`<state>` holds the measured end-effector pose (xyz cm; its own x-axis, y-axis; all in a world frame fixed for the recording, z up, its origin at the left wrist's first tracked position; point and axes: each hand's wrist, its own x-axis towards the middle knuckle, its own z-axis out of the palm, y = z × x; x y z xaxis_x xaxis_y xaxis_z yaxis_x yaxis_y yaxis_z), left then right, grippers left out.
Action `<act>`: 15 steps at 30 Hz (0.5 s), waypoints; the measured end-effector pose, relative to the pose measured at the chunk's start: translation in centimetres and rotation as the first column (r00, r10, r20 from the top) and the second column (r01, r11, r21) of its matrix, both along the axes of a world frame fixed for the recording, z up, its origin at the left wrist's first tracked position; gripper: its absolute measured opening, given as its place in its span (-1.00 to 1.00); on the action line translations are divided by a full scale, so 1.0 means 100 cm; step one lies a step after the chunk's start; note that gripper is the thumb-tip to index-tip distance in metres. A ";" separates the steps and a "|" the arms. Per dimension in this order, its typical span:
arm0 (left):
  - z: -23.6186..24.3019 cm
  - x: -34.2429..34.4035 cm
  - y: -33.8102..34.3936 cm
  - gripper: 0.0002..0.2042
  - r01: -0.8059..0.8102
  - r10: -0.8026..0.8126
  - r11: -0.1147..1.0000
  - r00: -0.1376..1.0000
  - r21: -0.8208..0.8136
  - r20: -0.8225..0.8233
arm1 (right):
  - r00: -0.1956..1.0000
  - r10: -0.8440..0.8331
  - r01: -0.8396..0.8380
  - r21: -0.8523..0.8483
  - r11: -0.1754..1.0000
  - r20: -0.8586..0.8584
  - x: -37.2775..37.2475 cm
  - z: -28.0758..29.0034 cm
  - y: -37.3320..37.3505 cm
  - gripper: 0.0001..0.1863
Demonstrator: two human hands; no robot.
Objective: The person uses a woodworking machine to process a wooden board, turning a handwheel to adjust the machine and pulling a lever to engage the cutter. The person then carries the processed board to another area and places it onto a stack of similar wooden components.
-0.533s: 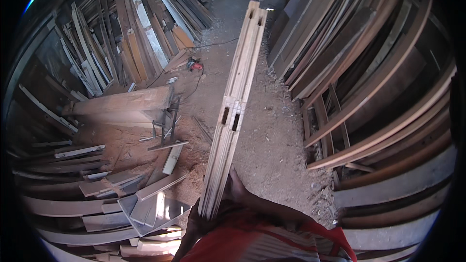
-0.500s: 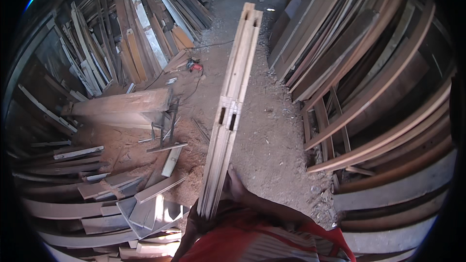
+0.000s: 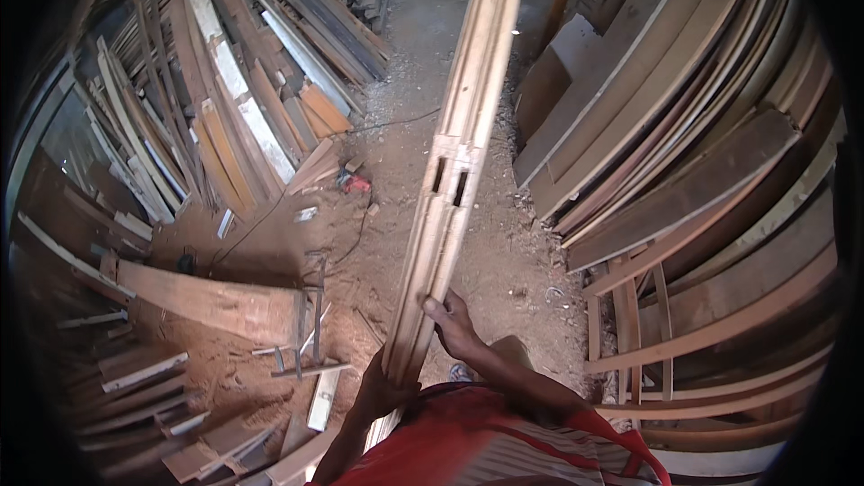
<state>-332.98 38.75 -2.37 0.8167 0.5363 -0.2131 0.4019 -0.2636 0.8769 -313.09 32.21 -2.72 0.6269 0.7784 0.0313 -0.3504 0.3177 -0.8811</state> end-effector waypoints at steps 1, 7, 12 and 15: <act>-0.009 0.028 0.021 -0.04 0.037 -0.036 0.993 0.999 0.109 -0.006 | 0.998 -0.053 0.054 -0.022 0.998 0.035 0.027 0.006 0.014 -0.42; -0.006 0.217 0.135 -0.03 0.067 -0.067 0.998 0.997 -0.005 -0.031 | 1.000 0.012 -0.013 0.056 0.998 0.023 0.205 -0.018 0.110 -0.43; -0.016 0.331 0.229 -0.04 -0.002 0.003 1.000 0.966 -0.005 0.259 | 0.980 0.083 -0.108 0.137 0.985 0.181 0.331 -0.003 0.209 -0.44; -0.027 0.403 0.294 -0.04 -0.031 0.038 0.998 0.990 -0.057 0.138 | 0.963 0.258 -0.262 0.049 0.964 0.073 0.415 0.004 0.268 -0.40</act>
<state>-292.67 68.12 -5.09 0.8217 0.5553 -0.1287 0.2832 -0.2018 0.9376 -271.60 59.05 -2.34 0.3981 0.9101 0.1150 -0.3704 0.2741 -0.8875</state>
